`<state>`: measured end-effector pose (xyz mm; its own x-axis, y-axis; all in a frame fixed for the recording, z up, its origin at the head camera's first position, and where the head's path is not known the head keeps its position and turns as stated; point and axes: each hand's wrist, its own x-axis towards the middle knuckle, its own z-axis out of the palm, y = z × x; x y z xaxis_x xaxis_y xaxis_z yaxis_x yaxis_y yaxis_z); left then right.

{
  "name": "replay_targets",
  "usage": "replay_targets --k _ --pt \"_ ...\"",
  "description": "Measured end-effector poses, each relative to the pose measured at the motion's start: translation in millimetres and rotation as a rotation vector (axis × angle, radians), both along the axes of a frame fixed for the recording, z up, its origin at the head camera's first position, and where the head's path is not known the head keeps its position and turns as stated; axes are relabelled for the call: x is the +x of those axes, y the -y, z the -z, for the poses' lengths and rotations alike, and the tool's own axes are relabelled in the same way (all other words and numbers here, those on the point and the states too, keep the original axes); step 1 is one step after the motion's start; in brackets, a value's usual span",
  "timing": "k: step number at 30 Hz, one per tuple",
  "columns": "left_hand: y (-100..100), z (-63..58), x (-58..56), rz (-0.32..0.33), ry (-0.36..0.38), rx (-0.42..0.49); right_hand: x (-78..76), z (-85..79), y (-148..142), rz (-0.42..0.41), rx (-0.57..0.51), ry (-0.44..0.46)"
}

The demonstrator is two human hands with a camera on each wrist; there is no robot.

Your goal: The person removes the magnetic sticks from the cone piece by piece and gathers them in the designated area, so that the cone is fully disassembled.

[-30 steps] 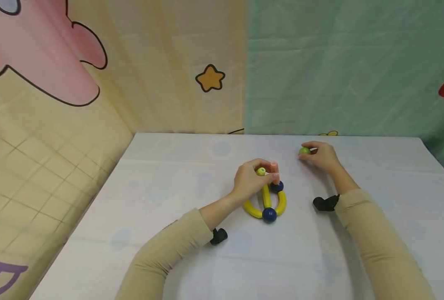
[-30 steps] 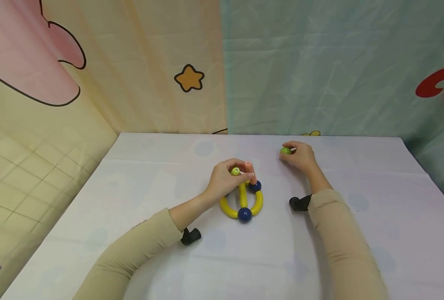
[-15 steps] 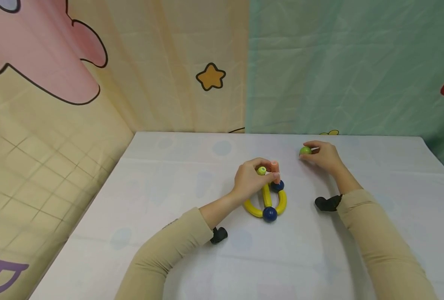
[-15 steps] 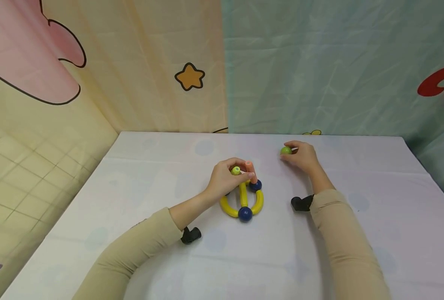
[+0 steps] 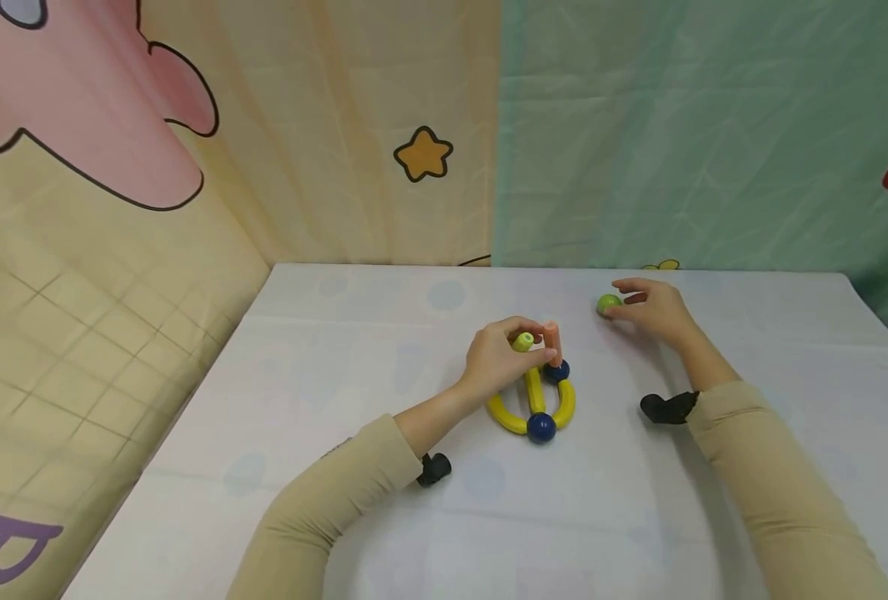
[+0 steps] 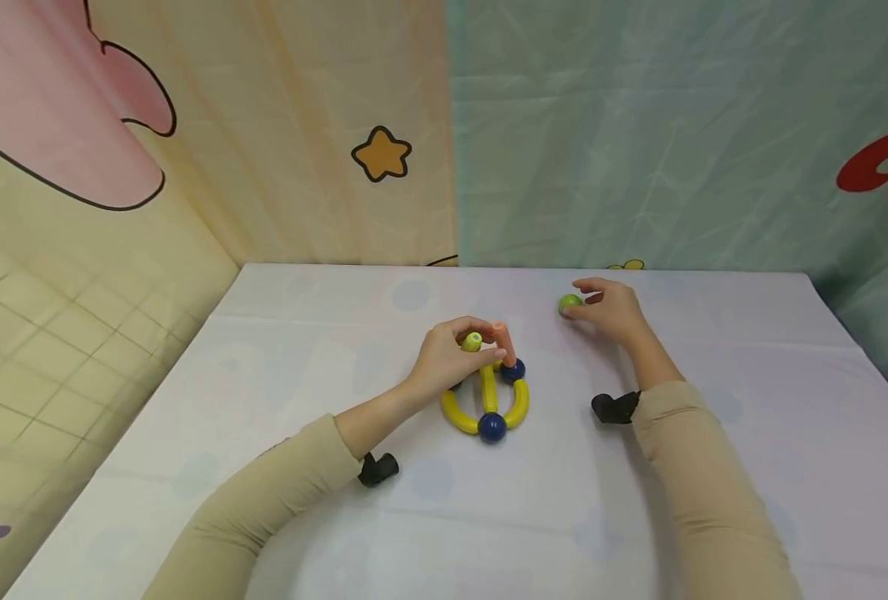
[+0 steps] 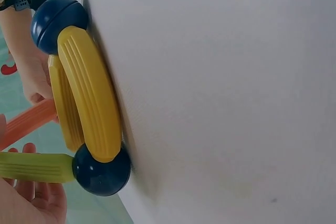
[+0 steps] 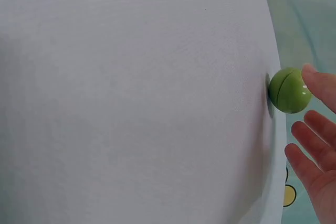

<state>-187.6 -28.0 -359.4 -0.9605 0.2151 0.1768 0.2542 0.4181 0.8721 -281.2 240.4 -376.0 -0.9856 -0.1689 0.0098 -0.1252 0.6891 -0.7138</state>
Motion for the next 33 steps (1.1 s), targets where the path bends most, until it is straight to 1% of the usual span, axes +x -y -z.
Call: replay_targets --k 4,9,15,18,23,28,31,33 --pt "3.7 -0.9 1.1 0.02 0.004 -0.031 3.4 -5.3 -3.2 0.009 0.0 0.006" --pt "13.9 -2.8 3.7 0.04 0.028 -0.102 7.3 -7.7 -8.1 0.012 -0.002 0.03" --pt "29.8 -2.8 2.7 0.093 0.039 -0.165 14.1 -11.3 -14.2 0.006 -0.015 0.009" --pt "38.2 -2.9 1.7 0.105 0.053 -0.188 18.9 -14.1 -16.8 0.004 -0.018 -0.006" --pt "48.1 -2.5 0.3 0.104 0.101 -0.233 28.8 -19.6 -19.9 -0.005 -0.023 -0.028" --pt "52.2 2.2 -0.6 0.115 0.166 -0.281 41.8 -22.4 -18.1 -0.025 -0.054 -0.025" --pt "53.6 4.9 -1.2 0.126 0.181 -0.299 51.3 -23.0 -13.2 -0.057 -0.073 -0.022" --pt "54.2 5.8 -1.2 0.135 0.185 -0.31 58.4 -24.0 -8.9 -0.074 -0.081 -0.003"
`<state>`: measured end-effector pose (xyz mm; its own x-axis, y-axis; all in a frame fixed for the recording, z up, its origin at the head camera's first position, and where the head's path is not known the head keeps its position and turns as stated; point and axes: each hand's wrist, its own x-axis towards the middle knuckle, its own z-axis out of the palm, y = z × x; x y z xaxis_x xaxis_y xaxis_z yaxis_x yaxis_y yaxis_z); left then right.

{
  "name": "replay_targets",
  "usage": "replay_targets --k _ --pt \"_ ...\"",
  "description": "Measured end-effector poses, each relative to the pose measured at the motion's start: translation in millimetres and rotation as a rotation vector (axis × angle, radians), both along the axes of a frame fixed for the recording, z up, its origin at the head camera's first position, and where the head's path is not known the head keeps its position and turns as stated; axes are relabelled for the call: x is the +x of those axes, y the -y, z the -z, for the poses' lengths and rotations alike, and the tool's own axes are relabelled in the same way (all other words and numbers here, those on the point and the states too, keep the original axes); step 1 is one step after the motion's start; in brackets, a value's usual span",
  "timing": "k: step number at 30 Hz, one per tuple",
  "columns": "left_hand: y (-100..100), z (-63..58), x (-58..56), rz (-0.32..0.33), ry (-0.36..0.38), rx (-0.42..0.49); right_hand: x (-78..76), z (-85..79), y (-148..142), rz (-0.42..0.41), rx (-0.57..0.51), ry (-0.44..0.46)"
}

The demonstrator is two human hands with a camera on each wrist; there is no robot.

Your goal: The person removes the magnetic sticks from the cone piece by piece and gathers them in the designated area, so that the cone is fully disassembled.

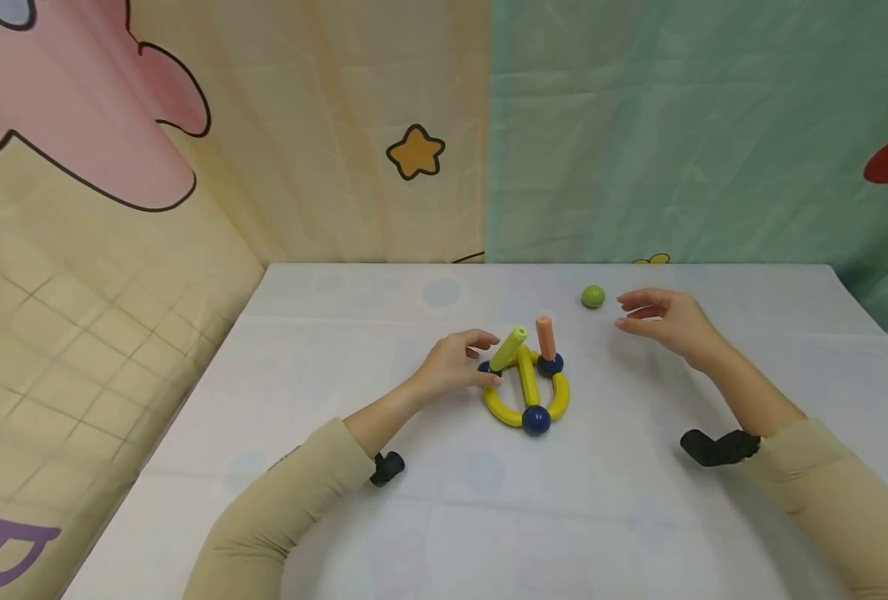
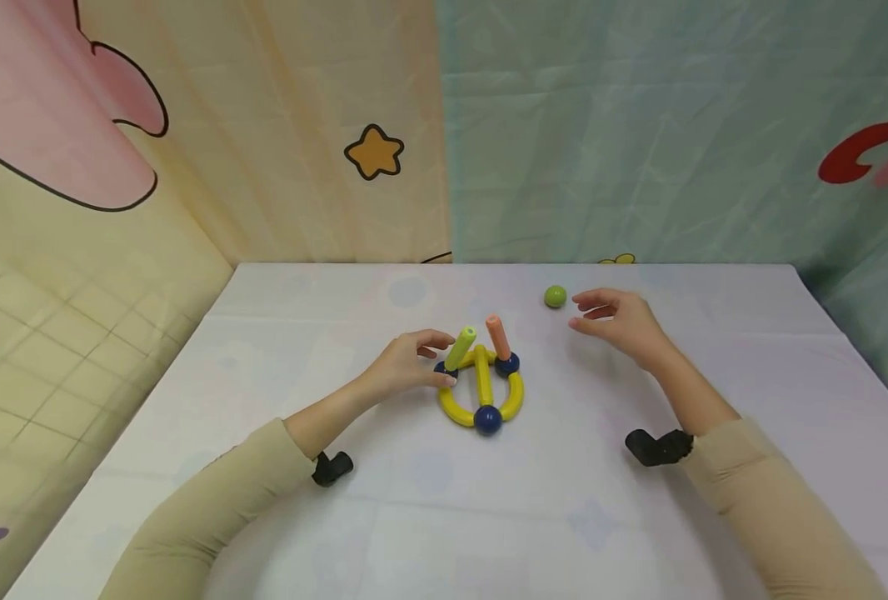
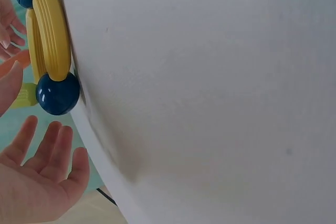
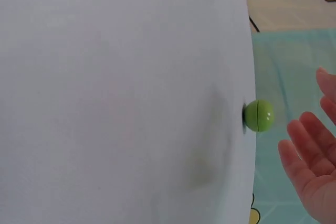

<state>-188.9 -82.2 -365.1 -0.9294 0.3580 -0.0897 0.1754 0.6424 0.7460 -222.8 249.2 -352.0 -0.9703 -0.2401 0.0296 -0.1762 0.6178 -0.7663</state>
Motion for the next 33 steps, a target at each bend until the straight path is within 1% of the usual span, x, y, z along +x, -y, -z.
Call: replay_targets --k 3,7,11,14,18,20,23,28,33 --pt "1.1 1.2 -1.2 0.01 0.004 -0.024 10.7 -1.7 8.3 -0.024 -0.022 0.046" --pt "3.1 4.5 -2.3 0.023 0.03 -0.045 26.5 -2.7 21.3 -0.079 -0.093 0.112" --pt "4.3 7.1 -1.8 0.047 0.068 -0.033 40.8 -0.6 36.8 -0.127 -0.161 0.192" --pt "4.7 7.0 -2.1 0.066 0.086 -0.019 48.2 2.2 49.3 -0.153 -0.184 0.227" --pt "4.6 7.3 -4.2 0.094 0.09 -0.03 54.1 7.7 65.3 -0.173 -0.22 0.249" --pt "4.1 7.7 -5.0 0.101 0.094 -0.041 56.1 10.8 72.9 -0.169 -0.242 0.261" --pt "3.3 8.8 -5.6 0.103 0.102 -0.049 57.9 13.9 82.7 -0.131 -0.256 0.281" --pt "2.6 10.1 -6.5 0.112 0.107 -0.056 60.5 14.3 94.1 -0.067 -0.233 0.31" --pt "1.8 10.4 -7.0 0.128 0.097 -0.057 62.7 13.8 101.6 -0.045 -0.224 0.351"
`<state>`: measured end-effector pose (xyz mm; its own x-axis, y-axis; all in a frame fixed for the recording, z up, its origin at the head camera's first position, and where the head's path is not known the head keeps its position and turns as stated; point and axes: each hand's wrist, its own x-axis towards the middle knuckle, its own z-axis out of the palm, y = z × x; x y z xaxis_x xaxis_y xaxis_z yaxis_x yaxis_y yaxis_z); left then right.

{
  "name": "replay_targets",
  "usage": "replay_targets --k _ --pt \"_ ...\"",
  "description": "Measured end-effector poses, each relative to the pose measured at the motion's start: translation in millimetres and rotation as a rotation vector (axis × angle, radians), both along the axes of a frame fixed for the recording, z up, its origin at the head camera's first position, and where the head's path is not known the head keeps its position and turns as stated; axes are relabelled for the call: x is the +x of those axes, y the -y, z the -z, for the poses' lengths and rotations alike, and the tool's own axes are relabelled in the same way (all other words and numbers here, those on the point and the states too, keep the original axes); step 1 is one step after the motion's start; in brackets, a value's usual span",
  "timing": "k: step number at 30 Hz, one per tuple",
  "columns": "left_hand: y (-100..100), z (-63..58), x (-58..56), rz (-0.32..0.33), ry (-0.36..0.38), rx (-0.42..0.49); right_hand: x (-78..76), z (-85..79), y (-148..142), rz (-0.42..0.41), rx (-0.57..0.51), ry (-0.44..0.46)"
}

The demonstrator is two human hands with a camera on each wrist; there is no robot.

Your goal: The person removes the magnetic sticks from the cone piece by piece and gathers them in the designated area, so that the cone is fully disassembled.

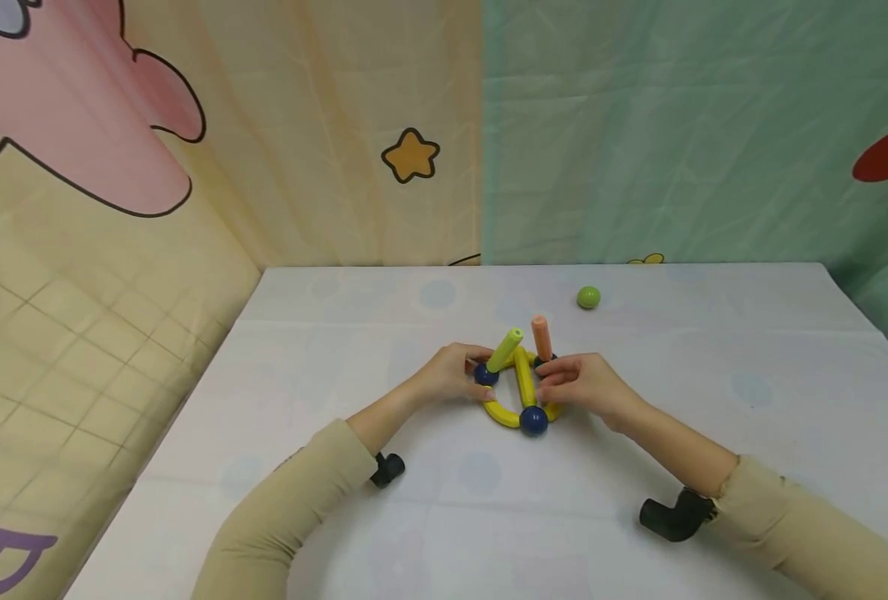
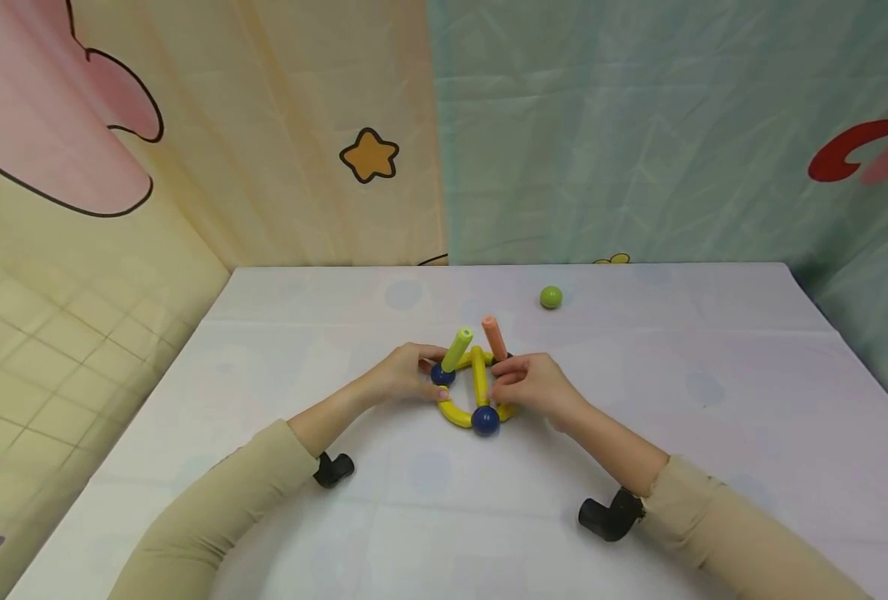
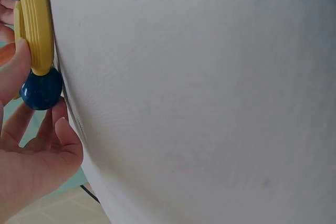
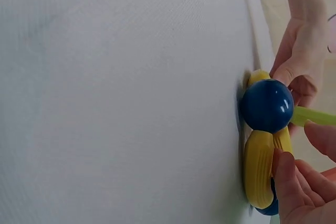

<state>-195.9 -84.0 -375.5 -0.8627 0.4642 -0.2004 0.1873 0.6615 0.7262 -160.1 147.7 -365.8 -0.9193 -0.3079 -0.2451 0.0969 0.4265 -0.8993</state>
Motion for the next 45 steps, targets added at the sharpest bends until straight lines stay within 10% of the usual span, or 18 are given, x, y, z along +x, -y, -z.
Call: replay_targets --k 26,45 --pt "-2.0 -0.6 0.7 0.007 -0.016 -0.003 -8.9 1.2 18.3 0.037 0.067 0.122" --pt "-1.7 0.0 1.8 0.008 -0.023 -0.003 -2.4 9.6 11.3 0.036 -0.074 0.117"
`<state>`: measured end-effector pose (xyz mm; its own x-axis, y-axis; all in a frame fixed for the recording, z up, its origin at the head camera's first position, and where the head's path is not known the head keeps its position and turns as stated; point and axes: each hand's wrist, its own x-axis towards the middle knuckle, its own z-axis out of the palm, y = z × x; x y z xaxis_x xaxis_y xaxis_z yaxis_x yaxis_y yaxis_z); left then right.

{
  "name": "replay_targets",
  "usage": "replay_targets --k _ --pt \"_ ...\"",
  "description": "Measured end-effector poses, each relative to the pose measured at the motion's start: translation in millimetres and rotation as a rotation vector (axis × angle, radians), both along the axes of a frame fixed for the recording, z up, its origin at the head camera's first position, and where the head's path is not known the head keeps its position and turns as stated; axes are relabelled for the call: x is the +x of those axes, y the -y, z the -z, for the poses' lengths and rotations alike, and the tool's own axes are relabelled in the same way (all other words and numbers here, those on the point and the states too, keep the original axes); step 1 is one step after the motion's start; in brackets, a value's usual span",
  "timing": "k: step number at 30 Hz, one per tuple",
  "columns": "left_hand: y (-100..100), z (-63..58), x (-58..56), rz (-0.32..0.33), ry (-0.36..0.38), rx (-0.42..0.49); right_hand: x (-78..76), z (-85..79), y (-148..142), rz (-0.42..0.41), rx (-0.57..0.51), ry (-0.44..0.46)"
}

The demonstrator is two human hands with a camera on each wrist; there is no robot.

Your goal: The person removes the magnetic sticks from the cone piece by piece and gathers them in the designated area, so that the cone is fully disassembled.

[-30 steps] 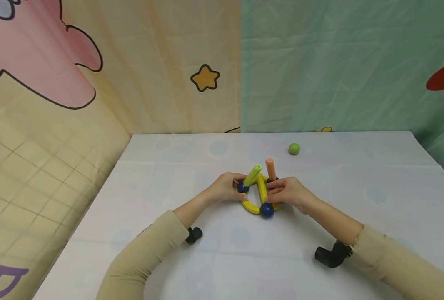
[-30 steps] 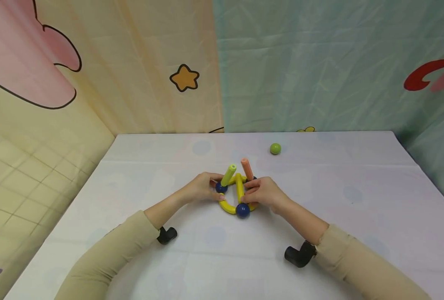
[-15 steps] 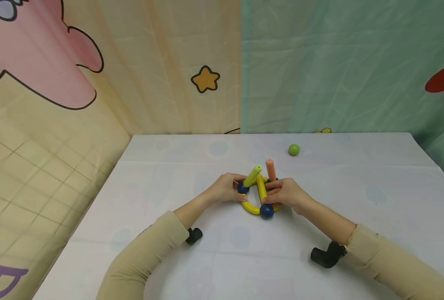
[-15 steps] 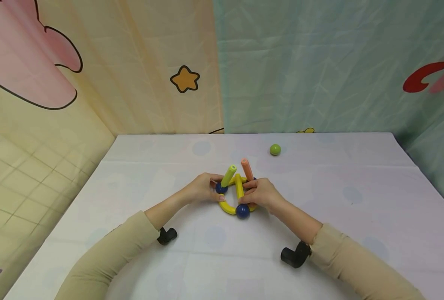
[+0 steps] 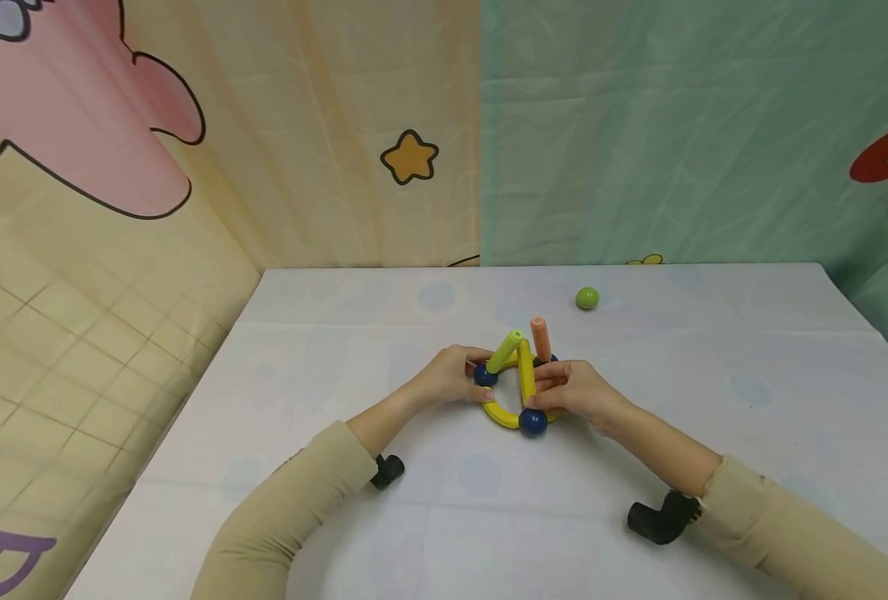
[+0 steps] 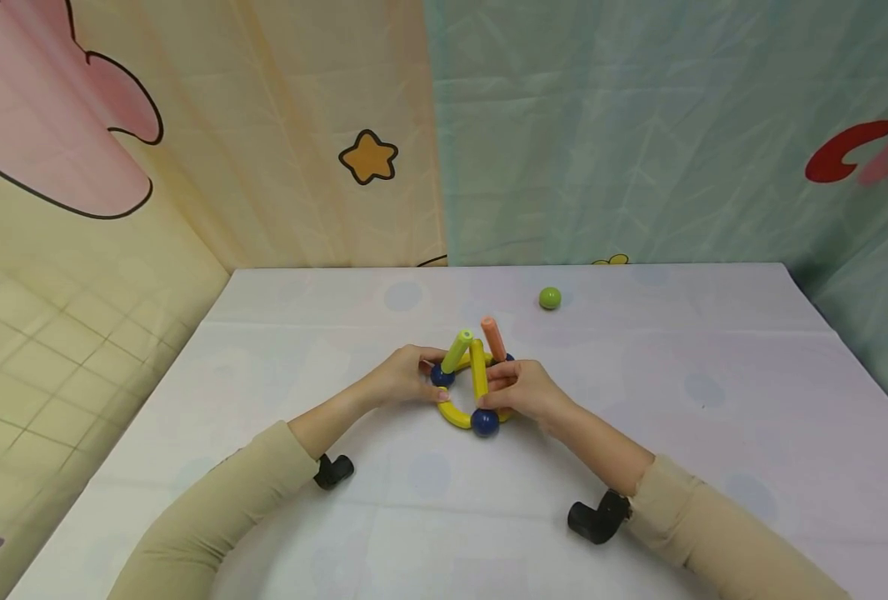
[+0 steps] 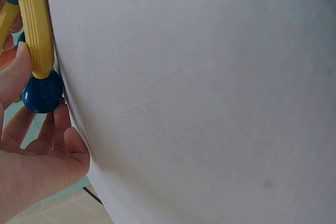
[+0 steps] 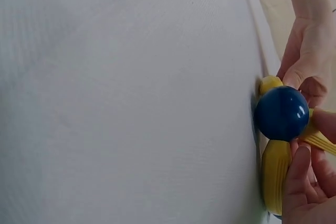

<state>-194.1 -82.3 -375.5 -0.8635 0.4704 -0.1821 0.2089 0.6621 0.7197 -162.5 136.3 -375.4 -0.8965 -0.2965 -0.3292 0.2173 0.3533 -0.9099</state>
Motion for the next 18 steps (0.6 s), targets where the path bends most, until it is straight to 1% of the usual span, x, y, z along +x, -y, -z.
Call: replay_targets --k 5,9,13,18 --pt "0.1 0.0 0.0 0.0 -0.004 -0.004 1.0 1.3 -4.9 -0.057 -0.035 -0.016" --pt "0.2 -0.3 -0.4 -0.001 -0.008 -0.001 1.8 1.7 -7.8 -0.079 -0.069 -0.023" --pt "0.1 -0.4 -0.5 0.002 -0.006 0.004 4.2 1.5 -9.4 -0.099 -0.088 -0.059" --pt "0.4 0.7 -0.2 0.002 -0.004 0.007 8.1 0.4 -9.2 -0.123 -0.078 -0.121"
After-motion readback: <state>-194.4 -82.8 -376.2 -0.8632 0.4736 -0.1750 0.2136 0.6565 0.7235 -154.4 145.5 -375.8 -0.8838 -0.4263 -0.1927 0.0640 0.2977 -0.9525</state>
